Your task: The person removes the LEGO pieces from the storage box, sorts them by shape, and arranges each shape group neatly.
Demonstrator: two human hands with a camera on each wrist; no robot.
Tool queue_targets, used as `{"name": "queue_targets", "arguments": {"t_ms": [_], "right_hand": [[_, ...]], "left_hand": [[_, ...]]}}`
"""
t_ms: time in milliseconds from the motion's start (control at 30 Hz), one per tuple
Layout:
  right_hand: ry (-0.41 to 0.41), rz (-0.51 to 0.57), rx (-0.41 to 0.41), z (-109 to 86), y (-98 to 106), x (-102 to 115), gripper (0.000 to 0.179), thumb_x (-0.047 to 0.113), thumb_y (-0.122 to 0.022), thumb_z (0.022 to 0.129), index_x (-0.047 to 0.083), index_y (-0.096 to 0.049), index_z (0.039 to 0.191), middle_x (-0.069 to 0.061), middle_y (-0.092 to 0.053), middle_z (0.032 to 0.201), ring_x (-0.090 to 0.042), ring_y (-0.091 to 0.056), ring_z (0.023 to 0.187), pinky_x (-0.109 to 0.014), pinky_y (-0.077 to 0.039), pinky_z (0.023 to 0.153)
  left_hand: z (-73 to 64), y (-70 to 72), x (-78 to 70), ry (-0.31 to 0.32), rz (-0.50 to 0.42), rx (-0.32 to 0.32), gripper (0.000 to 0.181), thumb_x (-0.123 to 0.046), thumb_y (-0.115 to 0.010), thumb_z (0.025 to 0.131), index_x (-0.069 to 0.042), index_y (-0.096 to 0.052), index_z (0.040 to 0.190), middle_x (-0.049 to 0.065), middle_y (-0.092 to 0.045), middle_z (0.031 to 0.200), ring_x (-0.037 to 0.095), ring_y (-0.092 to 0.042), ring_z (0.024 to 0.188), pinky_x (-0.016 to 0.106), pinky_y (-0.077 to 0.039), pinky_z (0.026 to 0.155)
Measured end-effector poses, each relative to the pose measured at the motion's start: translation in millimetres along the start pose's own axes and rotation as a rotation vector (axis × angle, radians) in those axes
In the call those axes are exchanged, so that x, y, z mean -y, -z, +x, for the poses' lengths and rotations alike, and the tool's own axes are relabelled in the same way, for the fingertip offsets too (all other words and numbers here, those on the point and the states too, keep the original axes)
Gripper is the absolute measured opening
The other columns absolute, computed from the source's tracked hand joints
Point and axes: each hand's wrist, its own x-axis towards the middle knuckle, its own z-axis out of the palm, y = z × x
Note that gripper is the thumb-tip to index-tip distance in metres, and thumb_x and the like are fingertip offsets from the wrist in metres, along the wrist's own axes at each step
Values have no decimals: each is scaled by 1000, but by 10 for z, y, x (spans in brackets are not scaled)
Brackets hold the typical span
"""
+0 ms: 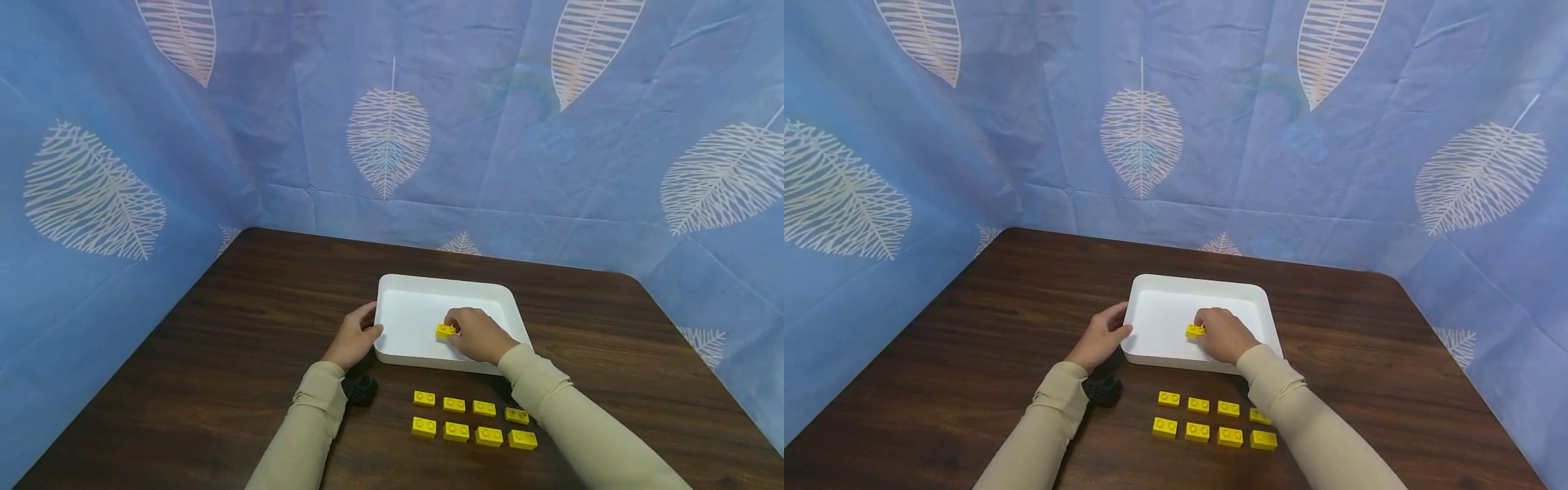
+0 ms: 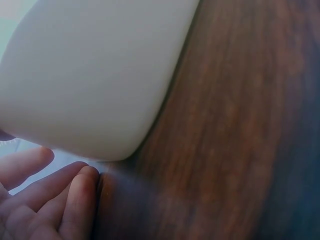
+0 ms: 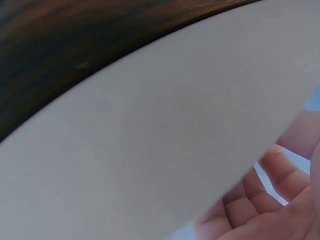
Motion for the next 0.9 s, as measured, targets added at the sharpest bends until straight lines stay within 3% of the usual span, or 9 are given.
{"name": "queue_targets", "arguments": {"t_ms": [500,633,900], "right_hand": [[105,-4,-117,-772,295,-226,16,8,-71,82,8,-66,97,-1,-63,91,-6,-53,71,-24,-50,61],[81,-5,-101,-985,311,-324,16,7,-70,82,11,-66,96,3,-61,88,-3,-50,68,-22,-48,58],[-45,12,-2,-1374,280,-541,18,10,-71,82,12,-64,98,6,-57,85,-1,-44,66,-22,-42,54]], "left_hand": [[-14,-8,7,4,-6,5,50,-6,-51,94,0,-39,142,20,-47,138,32,-47,126,46,-42,102],[-18,-9,30,3,-5,10,51,-6,-51,94,-1,-38,142,20,-46,139,33,-46,126,47,-42,102],[-13,-17,13,-6,2,2,51,-6,-52,93,-2,-39,142,19,-46,138,32,-47,125,47,-43,101]]}}
